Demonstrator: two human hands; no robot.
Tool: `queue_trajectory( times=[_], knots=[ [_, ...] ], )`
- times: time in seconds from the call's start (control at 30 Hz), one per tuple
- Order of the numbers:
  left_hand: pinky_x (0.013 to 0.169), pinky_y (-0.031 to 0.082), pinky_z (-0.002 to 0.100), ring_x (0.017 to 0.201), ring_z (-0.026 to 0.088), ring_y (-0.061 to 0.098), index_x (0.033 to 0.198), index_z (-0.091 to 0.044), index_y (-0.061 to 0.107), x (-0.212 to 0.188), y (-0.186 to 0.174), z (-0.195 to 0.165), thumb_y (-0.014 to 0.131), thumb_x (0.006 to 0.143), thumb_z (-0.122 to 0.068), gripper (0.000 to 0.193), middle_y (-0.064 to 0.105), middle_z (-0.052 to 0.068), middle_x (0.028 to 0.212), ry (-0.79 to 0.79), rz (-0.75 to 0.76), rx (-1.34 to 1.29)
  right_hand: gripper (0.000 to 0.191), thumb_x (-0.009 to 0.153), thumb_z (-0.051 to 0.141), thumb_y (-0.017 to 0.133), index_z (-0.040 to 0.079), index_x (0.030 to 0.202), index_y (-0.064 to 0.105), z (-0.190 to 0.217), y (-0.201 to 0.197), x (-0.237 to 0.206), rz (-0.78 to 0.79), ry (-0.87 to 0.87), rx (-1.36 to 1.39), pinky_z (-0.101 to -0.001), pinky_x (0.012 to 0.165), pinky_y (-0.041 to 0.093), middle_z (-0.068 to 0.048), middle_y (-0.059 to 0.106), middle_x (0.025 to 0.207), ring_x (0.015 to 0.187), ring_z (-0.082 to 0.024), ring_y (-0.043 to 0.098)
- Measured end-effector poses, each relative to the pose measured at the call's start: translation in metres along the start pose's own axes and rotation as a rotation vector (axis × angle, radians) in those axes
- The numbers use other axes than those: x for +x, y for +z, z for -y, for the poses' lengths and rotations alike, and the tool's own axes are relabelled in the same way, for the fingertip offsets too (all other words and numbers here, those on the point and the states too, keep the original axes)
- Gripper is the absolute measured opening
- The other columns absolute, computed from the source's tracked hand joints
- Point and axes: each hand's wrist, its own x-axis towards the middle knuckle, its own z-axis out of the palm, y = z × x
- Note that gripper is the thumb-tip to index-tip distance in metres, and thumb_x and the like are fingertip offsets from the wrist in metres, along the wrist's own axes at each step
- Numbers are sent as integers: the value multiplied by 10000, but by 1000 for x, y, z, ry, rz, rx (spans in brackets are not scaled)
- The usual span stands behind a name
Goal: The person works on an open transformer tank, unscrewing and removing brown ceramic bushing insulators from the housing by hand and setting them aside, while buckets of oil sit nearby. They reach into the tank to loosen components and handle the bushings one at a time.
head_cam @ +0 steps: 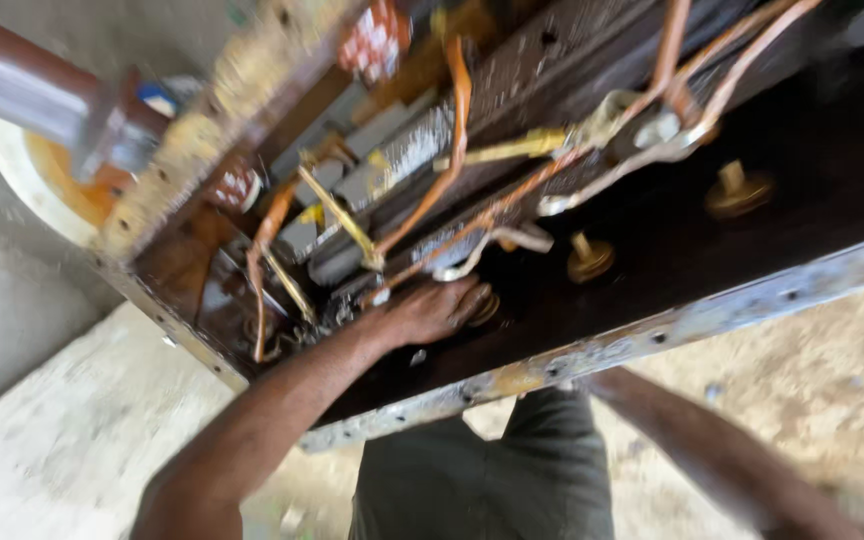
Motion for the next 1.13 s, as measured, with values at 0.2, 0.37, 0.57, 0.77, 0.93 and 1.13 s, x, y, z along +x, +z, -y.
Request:
queue_trajectory(
  times=[0.2,0.37,0.57,0.77,0.93,1.13],
  knots=[
    [793,578,493,863,367,717,1184,-15,643,-12,-22,-45,531,1054,-372,396,734,207,991,73,-245,-8,369,818,106,676,-1,1169,713,54,-46,-17,96,-122,397,-384,735,498,-96,723,1000,859,-222,629],
    [969,481,454,1170,367,594,1372,46,567,-22,-2,-26,824,940,-344,636,613,252,1302,163,-331,-259,396,832,46,660,-35,1218,696,59,-27,-43,47,-9,1159,-342,687,505,-95,716,1006,826,-192,624],
    [955,539,297,1058,160,686,1290,-35,686,-21,16,-8,904,778,-197,580,770,90,1174,-5,-202,-656,402,861,27,722,-24,1232,574,77,21,-91,-466,365,784,-323,808,534,-113,653,1051,931,-178,613],
    [951,548,294,1051,141,696,1266,-55,694,-46,5,5,839,804,-131,491,761,70,1182,-15,-141,-733,289,916,58,718,-34,1178,637,114,46,-104,-484,432,956,-314,782,554,-144,717,995,874,-188,668],
    [925,568,316,1037,163,702,1248,-49,680,-98,-2,-1,744,923,-162,350,742,85,1170,-53,-264,-599,280,939,26,665,-22,1204,590,127,66,-103,-574,453,1079,-324,763,567,-120,707,1018,876,-175,674],
    [916,629,338,990,194,749,1220,-74,691,-191,-7,-28,743,966,-271,325,756,103,1117,108,-524,-598,267,949,6,691,-30,1163,535,111,88,-109,-663,480,963,-330,798,563,-178,690,1007,881,-216,672]
  ],
)
